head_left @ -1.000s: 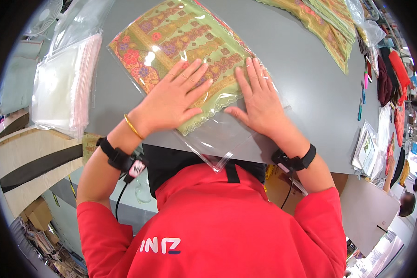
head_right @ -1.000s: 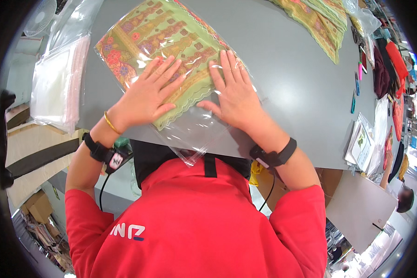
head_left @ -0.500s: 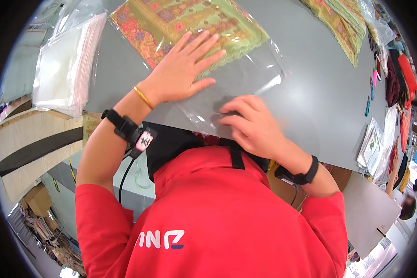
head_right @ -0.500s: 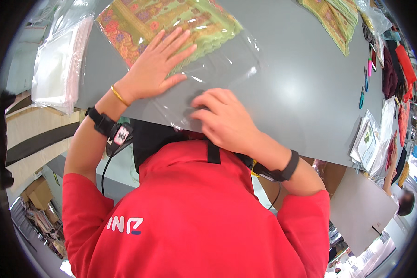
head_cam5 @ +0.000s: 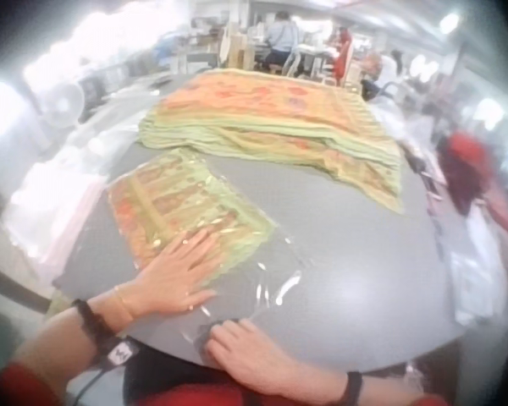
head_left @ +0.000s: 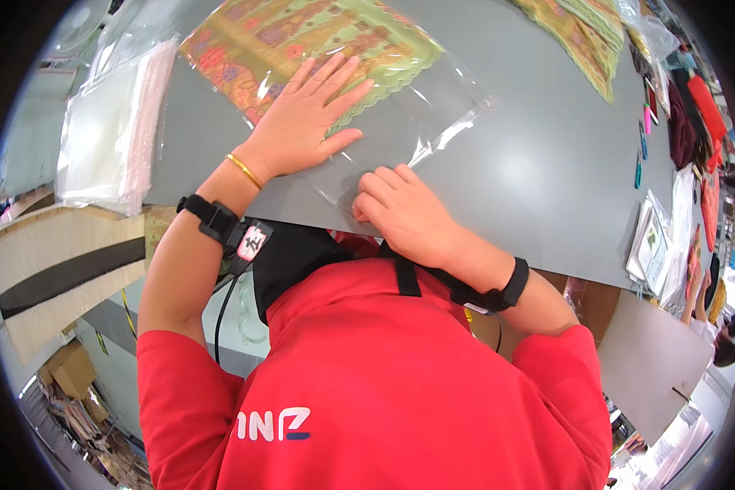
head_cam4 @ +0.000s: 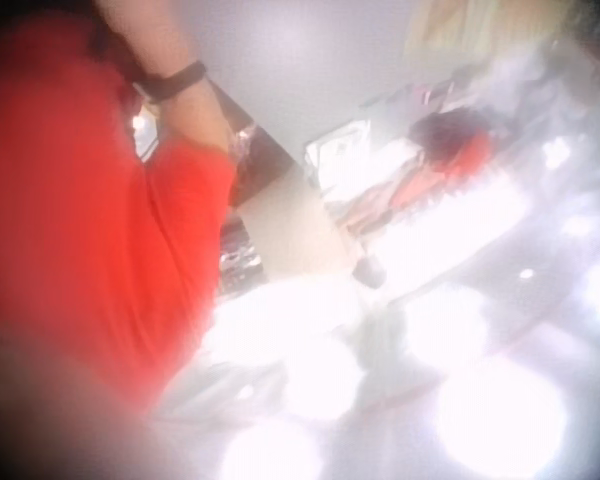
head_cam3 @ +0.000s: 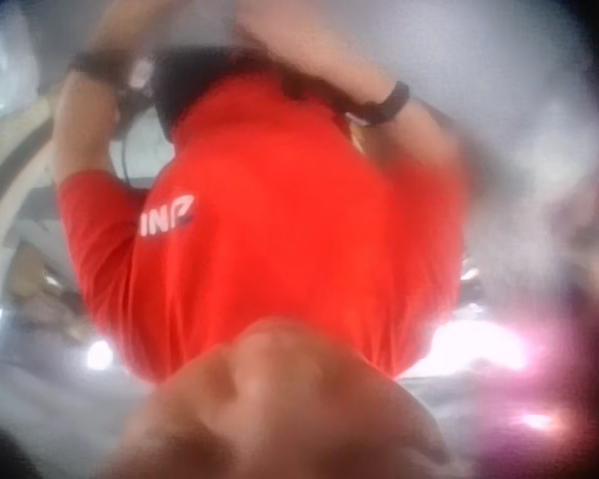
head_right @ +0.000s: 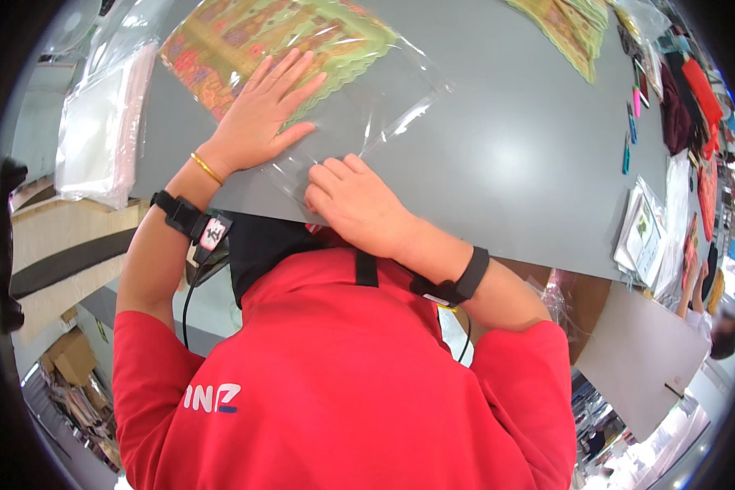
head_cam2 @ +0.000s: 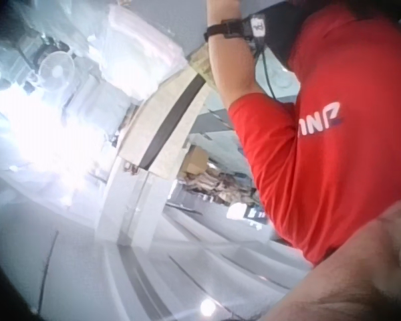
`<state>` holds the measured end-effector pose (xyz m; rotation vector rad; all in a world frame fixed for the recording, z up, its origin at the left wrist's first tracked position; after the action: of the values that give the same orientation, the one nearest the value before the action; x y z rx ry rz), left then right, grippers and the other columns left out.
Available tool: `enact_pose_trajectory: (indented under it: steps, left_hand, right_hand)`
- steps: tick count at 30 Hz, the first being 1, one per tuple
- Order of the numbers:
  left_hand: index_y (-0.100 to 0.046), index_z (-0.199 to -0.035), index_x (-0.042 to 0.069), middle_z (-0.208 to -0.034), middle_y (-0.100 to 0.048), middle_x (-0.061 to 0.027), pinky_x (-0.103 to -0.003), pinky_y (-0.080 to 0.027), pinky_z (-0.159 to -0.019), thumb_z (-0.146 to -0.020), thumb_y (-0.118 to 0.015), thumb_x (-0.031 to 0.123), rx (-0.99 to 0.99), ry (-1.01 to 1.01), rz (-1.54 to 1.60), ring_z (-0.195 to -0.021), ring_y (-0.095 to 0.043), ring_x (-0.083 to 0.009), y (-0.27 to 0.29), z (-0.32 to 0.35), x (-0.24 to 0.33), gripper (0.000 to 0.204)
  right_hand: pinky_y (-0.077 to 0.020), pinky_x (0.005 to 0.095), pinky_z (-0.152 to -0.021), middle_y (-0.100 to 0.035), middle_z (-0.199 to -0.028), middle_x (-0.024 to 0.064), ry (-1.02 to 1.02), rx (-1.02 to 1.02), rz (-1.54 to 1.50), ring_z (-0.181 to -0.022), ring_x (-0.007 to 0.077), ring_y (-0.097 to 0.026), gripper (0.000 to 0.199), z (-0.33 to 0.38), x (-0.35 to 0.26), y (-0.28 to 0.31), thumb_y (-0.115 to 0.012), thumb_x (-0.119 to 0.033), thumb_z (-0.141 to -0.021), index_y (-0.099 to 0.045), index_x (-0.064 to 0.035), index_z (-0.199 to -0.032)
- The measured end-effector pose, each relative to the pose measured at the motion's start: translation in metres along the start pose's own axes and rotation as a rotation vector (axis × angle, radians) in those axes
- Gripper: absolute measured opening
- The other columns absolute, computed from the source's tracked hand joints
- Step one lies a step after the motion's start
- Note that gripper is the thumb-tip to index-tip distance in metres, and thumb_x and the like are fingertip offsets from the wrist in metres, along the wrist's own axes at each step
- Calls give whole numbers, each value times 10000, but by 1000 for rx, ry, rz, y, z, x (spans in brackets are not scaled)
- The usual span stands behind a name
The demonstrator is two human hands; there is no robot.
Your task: The person repeatedly folds patterned fabric pieces and places them into clear plastic bags. They smooth the fabric inside the bags and set the sealed packages aside on the table.
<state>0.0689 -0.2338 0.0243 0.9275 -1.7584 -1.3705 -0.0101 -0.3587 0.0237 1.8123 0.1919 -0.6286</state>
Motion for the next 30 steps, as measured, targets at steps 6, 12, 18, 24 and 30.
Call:
enact_pose_trajectory:
  steps: [6,12,18,24,30]
  left_hand:
    - [-461,-1574,106,-1678,-347,-186,-546,-177,-1296,-995,-614,454,-77,-86,104,-1581,-252,-374,8,20,12,692]
    - [-507,-1508,34,-1643,-373,-220,-577,-254,-1264,-911,-654,607,-68,-129,79,-1539,-315,-399,32,38,25,840]
    - [-576,-1407,16,-1530,-494,-207,-524,-410,-1169,-918,-676,533,-114,-139,96,-1397,-476,-401,45,109,68,718]
    - [-656,-1015,-16,-1115,-716,-158,-422,-566,-837,-946,-699,70,227,353,346,-981,-694,-350,50,142,51,119]
    - [-565,-912,-6,-835,-695,-142,-281,-552,-636,-1019,-657,65,432,1196,826,-756,-758,-172,14,177,-3,158]
  right_hand:
    - [-483,501,-936,-597,-1147,193,-830,-219,521,-1125,425,-554,316,244,77,150,-549,123,-809,-643,-21,-1074]
    - [-531,452,-911,-686,-1122,141,-1341,-166,684,-1071,354,-650,405,367,104,249,-681,15,-901,-670,-82,-1294]
    - [-457,410,-1108,-643,-1405,17,57,-36,677,-1362,244,-565,472,50,84,127,-711,-68,-855,-680,-172,-1313]
    - [-472,398,-1050,-757,-1073,-11,100,23,325,-1165,232,-659,66,-6,101,125,-702,-94,-895,-690,-124,-953]
    - [-456,398,-867,-676,-797,24,-206,246,198,-829,254,-635,67,-21,147,111,-722,-118,-930,-672,-90,-896]
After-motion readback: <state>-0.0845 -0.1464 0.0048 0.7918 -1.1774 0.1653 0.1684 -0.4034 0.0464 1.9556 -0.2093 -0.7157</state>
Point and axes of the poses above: each hand's wrist, its own z-axis away from the middle knuckle, its own y-axis out of the back of the hand, x = y × z, the point moved 10 cm from there along -z, towards the middle knuckle
